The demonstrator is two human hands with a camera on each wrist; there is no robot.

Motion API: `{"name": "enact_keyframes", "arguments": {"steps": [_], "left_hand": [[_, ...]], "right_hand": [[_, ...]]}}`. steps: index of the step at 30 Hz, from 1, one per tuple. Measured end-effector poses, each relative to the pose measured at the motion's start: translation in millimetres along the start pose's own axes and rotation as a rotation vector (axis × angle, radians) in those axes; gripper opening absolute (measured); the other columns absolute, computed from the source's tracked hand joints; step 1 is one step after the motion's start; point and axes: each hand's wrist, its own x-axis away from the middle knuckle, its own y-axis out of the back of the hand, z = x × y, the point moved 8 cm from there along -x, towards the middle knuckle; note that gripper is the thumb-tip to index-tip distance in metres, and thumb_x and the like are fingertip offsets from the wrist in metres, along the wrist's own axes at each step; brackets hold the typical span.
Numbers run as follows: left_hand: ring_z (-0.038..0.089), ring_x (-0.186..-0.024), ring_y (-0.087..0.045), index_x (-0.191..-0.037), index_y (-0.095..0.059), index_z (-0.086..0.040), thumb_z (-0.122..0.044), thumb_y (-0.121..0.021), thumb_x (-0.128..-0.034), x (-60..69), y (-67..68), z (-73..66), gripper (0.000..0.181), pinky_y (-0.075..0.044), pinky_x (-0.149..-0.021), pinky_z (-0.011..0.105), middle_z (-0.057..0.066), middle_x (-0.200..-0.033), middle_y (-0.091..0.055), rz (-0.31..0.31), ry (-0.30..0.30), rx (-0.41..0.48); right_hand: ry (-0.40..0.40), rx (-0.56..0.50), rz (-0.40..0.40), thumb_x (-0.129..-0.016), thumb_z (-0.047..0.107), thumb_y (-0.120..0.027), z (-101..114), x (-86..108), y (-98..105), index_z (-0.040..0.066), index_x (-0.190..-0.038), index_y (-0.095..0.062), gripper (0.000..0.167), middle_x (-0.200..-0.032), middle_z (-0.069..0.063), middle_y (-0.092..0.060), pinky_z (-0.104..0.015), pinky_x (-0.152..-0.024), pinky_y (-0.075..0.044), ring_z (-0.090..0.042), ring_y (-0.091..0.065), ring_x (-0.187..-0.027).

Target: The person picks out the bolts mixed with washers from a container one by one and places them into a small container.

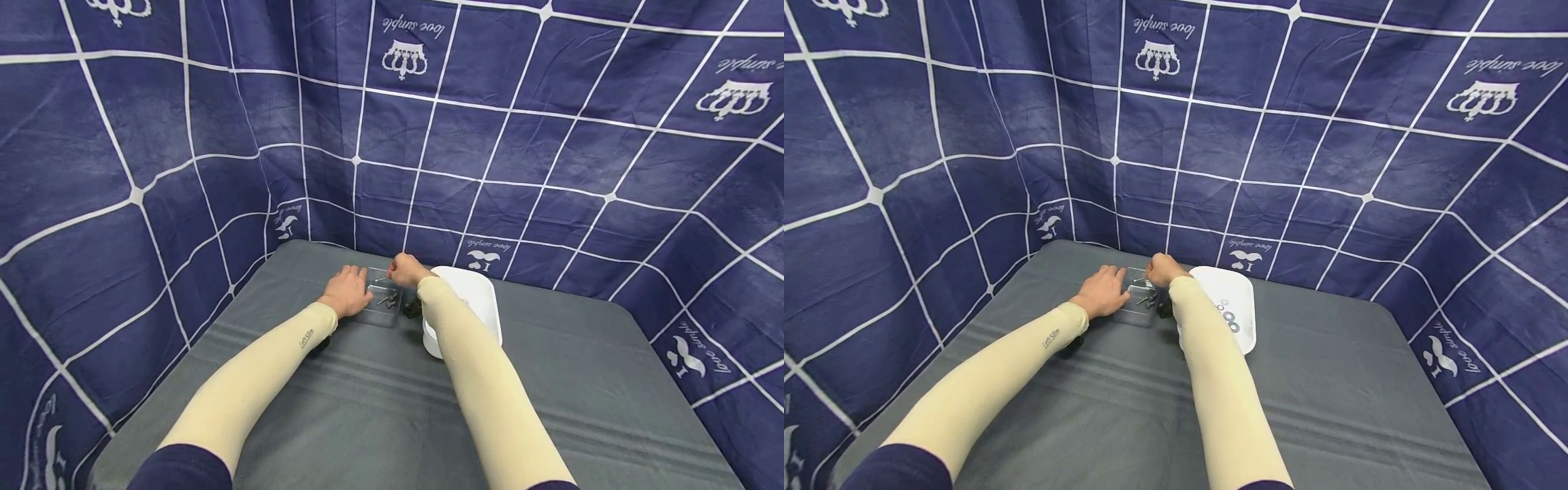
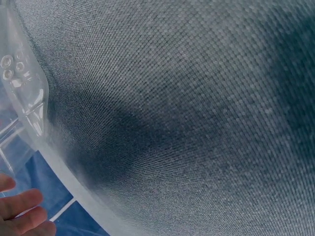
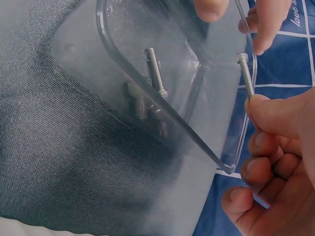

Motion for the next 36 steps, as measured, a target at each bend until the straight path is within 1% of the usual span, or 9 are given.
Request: {"name": "enact_keyframes", "arguments": {"steps": [2,5,6,8,12,14,23,30,36], "left_hand": [[0.037,-0.131,-0.048,-0.144,-0.046,0.005,-0.037,-0.059,-0.0956,-0.7,-1.0,-1.4,0.064,-0.041,-0.111,0.047,0.023,-0.135,-0.055,-0.004,0.001,0.005],[0.037,-0.13,-0.049,-0.142,-0.047,0.004,-0.037,-0.06,-0.0949,-1.6,-2.5,-2.0,0.064,-0.042,-0.11,0.047,0.022,-0.133,-0.056,-0.017,0.003,0.012],[0.037,-0.129,-0.049,-0.142,-0.047,0.004,-0.037,-0.06,-0.0948,-1.7,-3.0,-2.5,0.064,-0.042,-0.11,0.048,0.022,-0.132,-0.056,-0.018,0.003,0.011],[0.037,-0.129,-0.049,-0.142,-0.047,0.004,-0.037,-0.06,-0.0948,-1.8,-3.9,-3.2,0.064,-0.042,-0.11,0.048,0.022,-0.132,-0.056,-0.019,0.004,0.011],[0.037,-0.13,-0.049,-0.144,-0.046,0.004,-0.037,-0.059,-0.0954,-1.0,-7.0,-4.6,0.065,-0.042,-0.11,0.048,0.022,-0.134,-0.056,0.0,0.004,0.004],[0.037,-0.131,-0.048,-0.144,-0.046,0.004,-0.038,-0.058,-0.0957,-0.8,-8.1,-4.2,0.065,-0.042,-0.11,0.048,0.022,-0.134,-0.055,0.005,0.005,0.004],[0.039,-0.132,-0.047,-0.145,-0.044,0.004,-0.036,-0.057,-0.0968,-3.0,-4.4,-2.6,0.064,-0.042,-0.11,0.05,0.023,-0.136,-0.054,0.014,-0.002,-0.007],[0.038,-0.129,-0.049,-0.14,-0.049,0.004,-0.037,-0.06,-0.0945,-5.6,-2.3,-0.1,0.063,-0.043,-0.108,0.05,0.023,-0.133,-0.056,0.016,-0.02,-0.034],[0.038,-0.127,-0.051,-0.135,-0.053,0.004,-0.038,-0.063,-0.0931,-7.5,4.2,-2.3,0.06,-0.044,-0.107,0.05,0.022,-0.131,-0.057,0.035,-0.031,-0.068]], "right_hand": [[-0.013,0.002,0.009,-0.095,0.014,-0.058,-1,1.6,-1,0.012,-0.062,-0.054,0.034,-0.059,0.007,-0.042,-0.025,-0.062,-0.036,-0.012,-0.041,-0.059],[-0.026,0.001,0.021,-0.096,0.015,-0.058,-3,3.9,-4,0.001,-0.078,-0.069,0.025,-0.064,0.006,-0.047,-0.024,-0.062,-0.037,-0.012,-0.044,-0.063],[-0.03,-0.001,0.021,-0.096,0.015,-0.059,-3,4.4,-5,0.001,-0.077,-0.069,0.025,-0.064,0.007,-0.047,-0.024,-0.062,-0.037,-0.012,-0.044,-0.063],[-0.033,-0.016,0.025,-0.096,0.015,-0.061,-5,5.9,-6,-0.001,-0.087,-0.075,0.023,-0.067,0.006,-0.052,-0.024,-0.063,-0.038,-0.012,-0.045,-0.065],[-0.034,-0.042,0.029,-0.094,0.019,-0.067,-7,8.4,-6,0.003,-0.09,-0.078,0.02,-0.079,0.003,-0.068,-0.024,-0.069,-0.044,-0.011,-0.05,-0.07],[-0.028,-0.05,0.021,-0.093,0.022,-0.07,-7,9.5,-5,0.004,-0.097,-0.079,0.02,-0.091,-0.001,-0.074,-0.025,-0.074,-0.047,-0.011,-0.055,-0.075],[-0.009,-0.023,-0.014,-0.09,0.028,-0.074,-9,10.1,2,0.012,-0.093,-0.078,0.017,-0.091,0.0,-0.075,-0.03,-0.081,-0.051,-0.015,-0.062,-0.084],[0.008,-0.065,-0.03,-0.089,0.026,-0.075,-13,14.8,9,0.012,-0.102,-0.076,0.02,-0.092,-0.004,-0.072,-0.034,-0.082,-0.051,-0.019,-0.062,-0.087],[0.025,-0.063,-0.056,-0.088,0.027,-0.075,-19,20.1,18,0.012,-0.111,-0.075,0.028,-0.097,-0.007,-0.074,-0.036,-0.089,-0.051,-0.022,-0.064,-0.095]]}}
